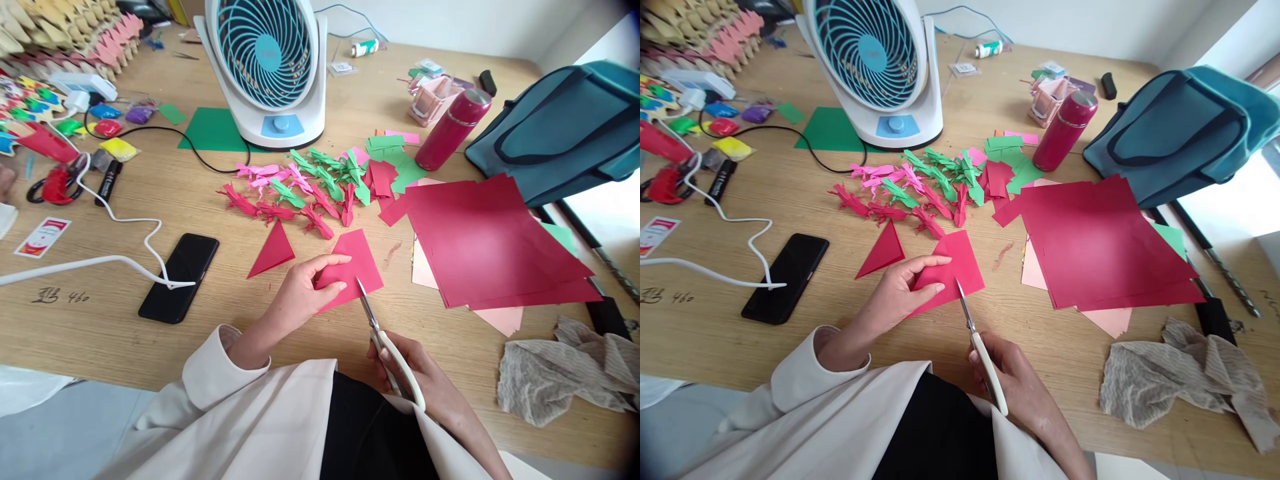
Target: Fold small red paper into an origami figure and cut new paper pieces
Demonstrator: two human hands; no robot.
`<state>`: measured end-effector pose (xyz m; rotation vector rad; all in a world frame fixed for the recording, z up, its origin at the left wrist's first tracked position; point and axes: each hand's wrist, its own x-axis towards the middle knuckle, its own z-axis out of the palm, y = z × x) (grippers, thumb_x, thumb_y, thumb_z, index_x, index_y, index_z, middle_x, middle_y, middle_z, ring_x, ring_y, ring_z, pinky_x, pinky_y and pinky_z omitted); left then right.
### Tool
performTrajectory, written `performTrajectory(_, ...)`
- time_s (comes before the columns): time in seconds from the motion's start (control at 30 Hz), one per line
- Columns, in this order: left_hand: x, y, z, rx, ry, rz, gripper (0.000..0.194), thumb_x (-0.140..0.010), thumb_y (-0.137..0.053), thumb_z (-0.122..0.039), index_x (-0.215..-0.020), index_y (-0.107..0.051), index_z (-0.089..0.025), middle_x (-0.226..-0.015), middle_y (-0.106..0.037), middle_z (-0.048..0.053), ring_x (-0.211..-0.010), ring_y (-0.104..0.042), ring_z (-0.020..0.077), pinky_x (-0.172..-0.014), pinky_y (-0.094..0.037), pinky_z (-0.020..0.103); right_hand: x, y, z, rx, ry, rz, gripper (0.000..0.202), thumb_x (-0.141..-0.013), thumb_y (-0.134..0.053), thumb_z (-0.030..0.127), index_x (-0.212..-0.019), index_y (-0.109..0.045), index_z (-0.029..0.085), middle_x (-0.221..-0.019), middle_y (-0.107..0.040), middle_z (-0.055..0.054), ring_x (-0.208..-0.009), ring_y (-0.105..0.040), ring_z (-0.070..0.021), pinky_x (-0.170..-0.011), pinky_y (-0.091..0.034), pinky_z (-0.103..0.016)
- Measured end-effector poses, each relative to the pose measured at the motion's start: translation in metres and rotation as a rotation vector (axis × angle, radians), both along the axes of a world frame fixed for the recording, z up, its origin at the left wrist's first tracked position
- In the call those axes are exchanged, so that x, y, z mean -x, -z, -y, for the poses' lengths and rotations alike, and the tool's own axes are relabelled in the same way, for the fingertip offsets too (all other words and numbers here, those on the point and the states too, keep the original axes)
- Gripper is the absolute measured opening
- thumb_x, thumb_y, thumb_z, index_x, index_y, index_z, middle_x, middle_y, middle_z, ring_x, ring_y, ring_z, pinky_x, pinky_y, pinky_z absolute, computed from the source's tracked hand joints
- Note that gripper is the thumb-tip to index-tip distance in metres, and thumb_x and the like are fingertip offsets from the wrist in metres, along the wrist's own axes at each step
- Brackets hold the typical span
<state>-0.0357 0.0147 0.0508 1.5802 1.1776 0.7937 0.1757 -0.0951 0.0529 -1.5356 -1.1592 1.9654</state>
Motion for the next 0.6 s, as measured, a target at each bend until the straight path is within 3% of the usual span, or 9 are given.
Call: performTrajectory(0.6, 0.0, 0.002, -0.001, 0.004, -0.017, -0.004, 0.04, -0.081, -0.066, -0.019, -0.121, -0.067, -0.022, -0.126, -0.069, 0.001, -0.118, -0.063, 0.0189, -0.106, -0.044, 0.028, -0.002, 0.013, 0.005, -0.057, 0.038, -0.002, 0.045, -0.091, -0.053, 0.061, -0.079, -0.051, 0.018, -0.064, -0.045, 0.004, -0.053, -0.04, -0.009, -0.048, -0.033, -0.023)
